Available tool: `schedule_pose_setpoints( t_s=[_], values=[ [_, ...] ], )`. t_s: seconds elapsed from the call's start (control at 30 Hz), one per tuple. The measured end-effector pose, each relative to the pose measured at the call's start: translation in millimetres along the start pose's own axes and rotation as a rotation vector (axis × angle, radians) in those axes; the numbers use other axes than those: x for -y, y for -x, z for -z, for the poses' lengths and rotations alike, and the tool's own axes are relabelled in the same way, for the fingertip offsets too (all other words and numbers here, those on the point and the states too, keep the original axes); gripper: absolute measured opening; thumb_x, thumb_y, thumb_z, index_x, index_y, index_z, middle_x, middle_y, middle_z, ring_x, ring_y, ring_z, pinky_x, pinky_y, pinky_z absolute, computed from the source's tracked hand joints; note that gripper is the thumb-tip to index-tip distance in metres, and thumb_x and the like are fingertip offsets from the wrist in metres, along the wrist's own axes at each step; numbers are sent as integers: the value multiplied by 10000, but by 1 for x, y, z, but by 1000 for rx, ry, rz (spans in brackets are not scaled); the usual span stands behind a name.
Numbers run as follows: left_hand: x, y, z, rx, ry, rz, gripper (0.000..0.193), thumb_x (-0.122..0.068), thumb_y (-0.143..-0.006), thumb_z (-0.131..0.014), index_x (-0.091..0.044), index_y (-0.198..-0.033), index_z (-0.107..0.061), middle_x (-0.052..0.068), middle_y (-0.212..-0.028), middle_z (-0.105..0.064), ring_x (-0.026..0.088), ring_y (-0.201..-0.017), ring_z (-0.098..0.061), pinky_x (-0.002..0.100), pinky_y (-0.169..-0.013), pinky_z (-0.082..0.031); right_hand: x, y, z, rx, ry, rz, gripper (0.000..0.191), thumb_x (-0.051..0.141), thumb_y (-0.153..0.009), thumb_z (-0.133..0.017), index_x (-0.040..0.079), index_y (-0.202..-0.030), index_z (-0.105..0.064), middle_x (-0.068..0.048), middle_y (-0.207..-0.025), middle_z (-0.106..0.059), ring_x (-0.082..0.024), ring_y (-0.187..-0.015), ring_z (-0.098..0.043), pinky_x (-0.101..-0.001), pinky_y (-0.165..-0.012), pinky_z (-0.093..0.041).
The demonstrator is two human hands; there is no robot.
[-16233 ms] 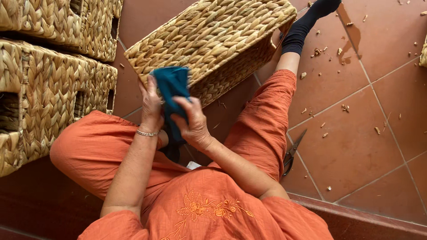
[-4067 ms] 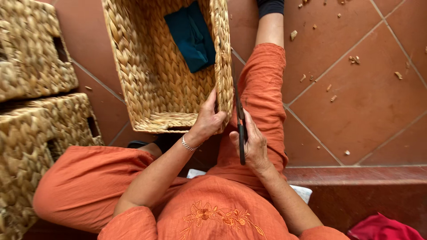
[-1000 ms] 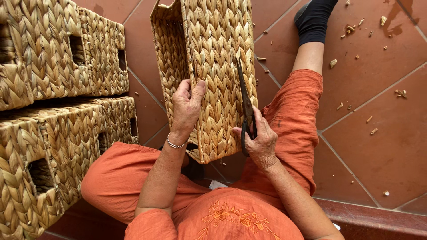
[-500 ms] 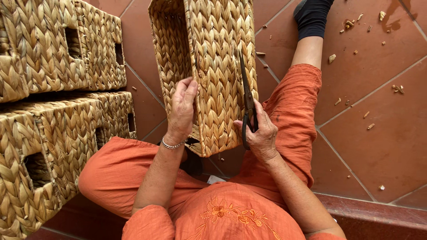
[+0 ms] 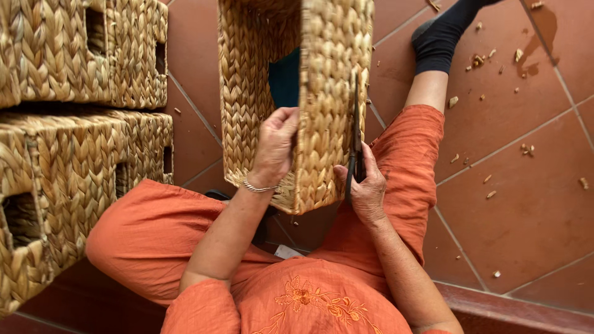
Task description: The person sits on the tiled floor with a woven water-hyacinth basket on their lap. They use scissors to snip loose straw ends and protruding fibers from the basket's rim and sides, wipe the woven surface with a blue cloth, turn the basket over to reach other sides, and set finished baskets aside while picking up the next one.
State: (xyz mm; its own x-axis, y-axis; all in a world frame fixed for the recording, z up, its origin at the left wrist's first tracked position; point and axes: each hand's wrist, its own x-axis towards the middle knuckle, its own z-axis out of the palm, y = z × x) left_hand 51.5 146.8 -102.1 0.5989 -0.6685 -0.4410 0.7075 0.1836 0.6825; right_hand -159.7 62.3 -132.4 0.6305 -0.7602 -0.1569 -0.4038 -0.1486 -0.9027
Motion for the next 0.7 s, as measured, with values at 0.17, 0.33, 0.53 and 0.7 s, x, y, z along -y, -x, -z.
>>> schedule_pose_setpoints(
  t_s=[0.17, 0.33, 0.53, 0.7],
  values=[
    [38, -20, -17, -1, -152, 19, 201, -169, -1009, -673, -2, -1119, -692, 45, -963, -728, 97, -842, -673, 259, -754, -596, -26, -10, -1, 36, -346, -101, 697, 229, -953, -765, 7, -1525, -434, -37, -1095, -696, -91, -936, -666, -241, -790, -552],
    [85, -38, -25, 118, -240, 90, 197, -149, -1014, -675, 1, -1137, -713, 47, -1003, -738, 95, -870, -669, 250, -769, -573, -30, 10, 13, -13, -729, -393, 507, 208, -1078, -659, -45, -1479, -482, 1, -910, -606, -77, -711, -562, -226, -589, -472],
    [142, -65, -22, 185, -328, 195, 169, -130, -989, -698, -29, -1123, -719, 30, -1005, -730, 89, -897, -667, 261, -815, -574, 4, 32, 34, -131, -637, -373, 585, 245, -1014, -623, 82, -1526, -390, 28, -864, -590, -58, -701, -549, -211, -572, -468],
    [151, -65, -12, 123, -304, 313, 184, -156, -969, -686, -64, -1124, -722, 1, -1025, -741, 84, -920, -672, 260, -804, -558, 27, 49, 74, -66, -715, -344, 568, 316, -1033, -650, 5, -1455, -430, -5, -875, -564, -89, -747, -566, -235, -632, -497]
  ],
)
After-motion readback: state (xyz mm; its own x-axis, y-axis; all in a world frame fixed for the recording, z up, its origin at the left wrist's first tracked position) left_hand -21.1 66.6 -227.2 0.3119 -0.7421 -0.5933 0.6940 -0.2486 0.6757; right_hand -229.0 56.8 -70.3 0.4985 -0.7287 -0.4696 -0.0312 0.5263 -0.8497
